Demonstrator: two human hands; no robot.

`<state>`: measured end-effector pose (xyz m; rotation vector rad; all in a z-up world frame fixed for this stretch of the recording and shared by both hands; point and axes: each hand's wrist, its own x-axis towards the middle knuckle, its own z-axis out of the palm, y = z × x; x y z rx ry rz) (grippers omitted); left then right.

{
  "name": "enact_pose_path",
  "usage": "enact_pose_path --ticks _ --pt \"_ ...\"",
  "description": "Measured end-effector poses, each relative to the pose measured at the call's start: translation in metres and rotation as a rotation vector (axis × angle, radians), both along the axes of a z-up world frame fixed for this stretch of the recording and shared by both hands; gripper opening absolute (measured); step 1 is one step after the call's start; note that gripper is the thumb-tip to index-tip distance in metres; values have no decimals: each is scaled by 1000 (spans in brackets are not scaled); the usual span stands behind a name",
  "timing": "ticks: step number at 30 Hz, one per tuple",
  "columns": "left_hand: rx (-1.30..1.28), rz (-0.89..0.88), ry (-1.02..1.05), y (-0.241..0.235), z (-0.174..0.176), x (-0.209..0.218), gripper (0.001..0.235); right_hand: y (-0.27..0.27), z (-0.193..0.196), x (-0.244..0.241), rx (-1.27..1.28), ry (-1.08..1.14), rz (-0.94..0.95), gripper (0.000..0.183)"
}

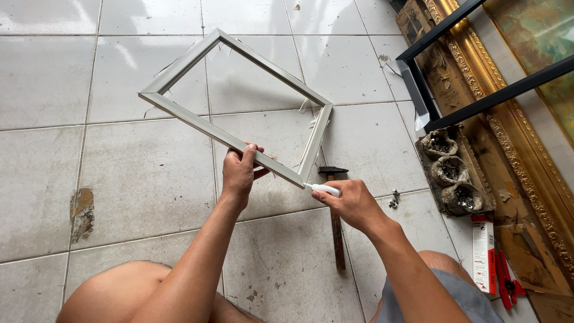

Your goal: Assembling a wooden picture frame by applying glue to the joints and using a hammer to secure them.

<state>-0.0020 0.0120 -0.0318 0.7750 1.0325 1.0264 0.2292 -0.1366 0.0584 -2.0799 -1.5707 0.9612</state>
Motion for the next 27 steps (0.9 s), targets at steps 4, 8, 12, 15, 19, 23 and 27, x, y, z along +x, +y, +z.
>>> enact_pose_path --ticks 4,8,12,15,19,23,27 --pt "0 -4 0 0 2 -2 32 1 -16 16 -46 30 -105 37" --pt "-31 -1 -22 -2 6 -2 32 3 -79 71 130 11 -436 42" --pt "-19 -33 -41 -4 18 0 31 -5 -130 99 351 -288 -593 30" --pt "60 -61 -8 -15 48 -1 28 -9 -158 106 375 -378 -704 28" --pt "221 -86 82 -26 69 -10 26 -15 -154 93 457 -305 -756 57" --pt "514 10 419 -47 92 -35 18 -13 -111 87 771 -257 -945 70" --pt "977 208 820 -53 83 -70 25 -21 1 42 841 510 -1043 34"
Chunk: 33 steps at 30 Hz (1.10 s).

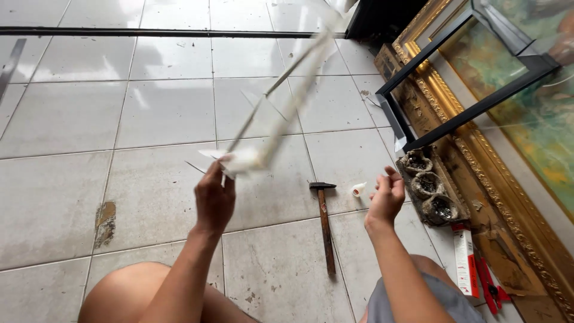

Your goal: Assembling a wooden picture frame by applying glue to the joints and using a hammer to secure them.

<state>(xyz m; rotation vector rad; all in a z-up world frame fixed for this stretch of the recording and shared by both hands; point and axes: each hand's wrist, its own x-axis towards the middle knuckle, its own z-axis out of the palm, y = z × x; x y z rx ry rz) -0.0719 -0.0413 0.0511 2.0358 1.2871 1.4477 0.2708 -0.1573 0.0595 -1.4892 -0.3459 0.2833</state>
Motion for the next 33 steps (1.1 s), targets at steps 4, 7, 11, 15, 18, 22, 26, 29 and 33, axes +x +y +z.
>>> enact_pose_path --ticks 4,7,11,15,18,22,26,29,33 --pt "253 57 216 1 -8 -16 30 -22 33 3 203 565 342 44" --pt "381 80 405 -5 -26 -19 26 -34 46 -2 259 686 589 93" --pt "397 48 421 -9 -38 -11 26 -30 27 1 -32 498 657 73" --pt "294 97 288 -8 -40 -2 29 -27 0 5 -72 588 655 43" --pt "-193 275 -87 -35 -42 23 94 -18 -10 -4 33 657 644 43" --pt "-915 122 -290 -75 -81 53 54 -10 -4 -42 127 663 549 49" --pt "-1242 -496 -794 -116 -5 86 63 -4 0 -78 240 593 583 48" --pt "-1236 -529 -1147 -97 -14 92 55 -4 3 -95 236 583 666 51" --pt "-1142 -544 -1285 -44 -48 55 35 -19 23 -88 -51 407 1071 75"
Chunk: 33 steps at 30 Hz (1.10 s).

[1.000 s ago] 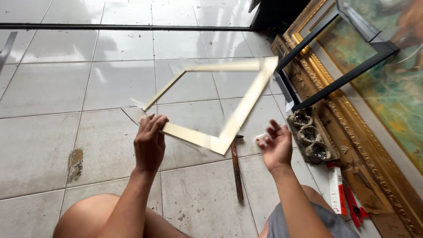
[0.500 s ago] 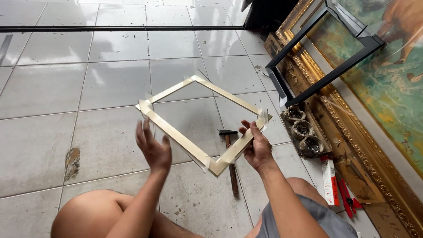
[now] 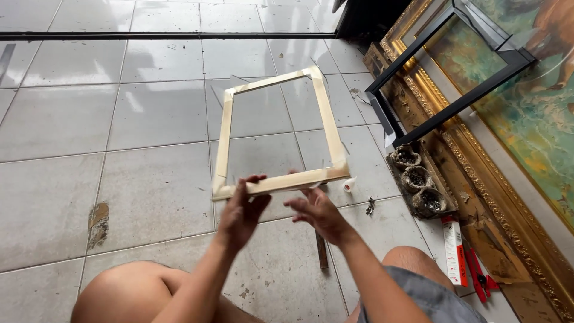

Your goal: Assembling a wooden picture frame by applying glue to the joints and using a hammer to secure them.

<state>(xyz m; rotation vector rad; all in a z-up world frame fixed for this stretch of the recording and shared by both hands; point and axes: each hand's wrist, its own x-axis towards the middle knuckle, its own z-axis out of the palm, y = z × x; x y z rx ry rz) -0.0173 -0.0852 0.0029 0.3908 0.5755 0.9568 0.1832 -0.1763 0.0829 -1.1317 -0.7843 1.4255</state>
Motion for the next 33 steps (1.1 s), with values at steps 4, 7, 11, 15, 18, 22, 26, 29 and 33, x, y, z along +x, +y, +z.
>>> enact_pose_path --ticks 4,7,11,15,18,22,26,29,33 --pt "58 4 7 42 -5 -42 32 -5 -22 53 -216 217 -98 43" --pt "136 -22 64 51 6 -53 30 -13 32 53 -120 351 -131 66" --pt "171 -75 84 51 19 -50 30 -8 30 58 -77 -14 -40 78" --pt "224 -137 146 42 36 -50 31 -2 -16 78 -152 -127 -90 51" --pt "248 -102 170 43 31 -46 40 1 -30 78 -154 -86 -138 40" --pt "235 -5 176 17 36 -17 80 11 -40 69 -92 -30 -220 37" --pt "312 -114 323 -16 47 11 94 13 -38 43 68 -77 -324 34" --pt "443 -88 465 -10 37 19 87 14 -42 35 149 -116 -321 30" --pt "520 -23 557 6 25 18 54 7 -39 26 174 -159 -222 26"
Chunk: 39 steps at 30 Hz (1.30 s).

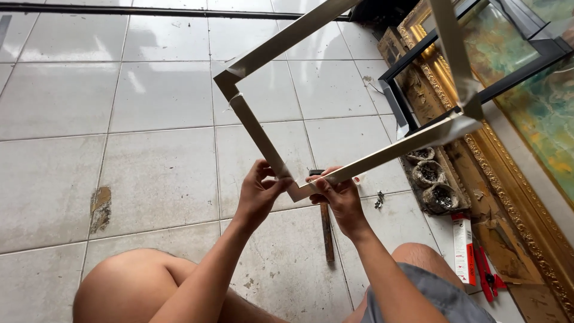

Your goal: Assembling a wooden picture frame by applying glue to the joints and using a hammer to secure them.

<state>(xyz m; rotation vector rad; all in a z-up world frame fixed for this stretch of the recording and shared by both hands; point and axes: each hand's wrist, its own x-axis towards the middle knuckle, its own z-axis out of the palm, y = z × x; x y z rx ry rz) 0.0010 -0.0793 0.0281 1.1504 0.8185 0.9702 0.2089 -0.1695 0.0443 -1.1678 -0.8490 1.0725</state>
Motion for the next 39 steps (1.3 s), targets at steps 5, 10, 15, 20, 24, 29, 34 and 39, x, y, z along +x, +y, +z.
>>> enact_pose_path --ticks 5,10,15,20,24,29,34,39 --pt "-109 -8 -66 5 10 -1 46 3 3 -6 22 -13 36 22" --pt "-94 -24 -77 16 -1 5 44 7 -11 -7 52 -39 9 22" --pt "35 -8 41 24 -14 11 54 6 -7 -27 102 -142 -118 18" --pt "339 87 276 -1 17 15 77 8 -23 -50 115 -196 -281 15" --pt "539 8 255 -16 14 21 105 9 -30 -59 123 -238 -385 16" --pt "684 24 484 -8 -6 29 108 2 -35 -61 149 -392 -363 11" --pt "678 109 613 5 -33 30 76 -3 -28 -63 165 -522 -330 15" --pt "643 142 595 16 -34 22 61 3 -22 -25 174 -841 -38 65"
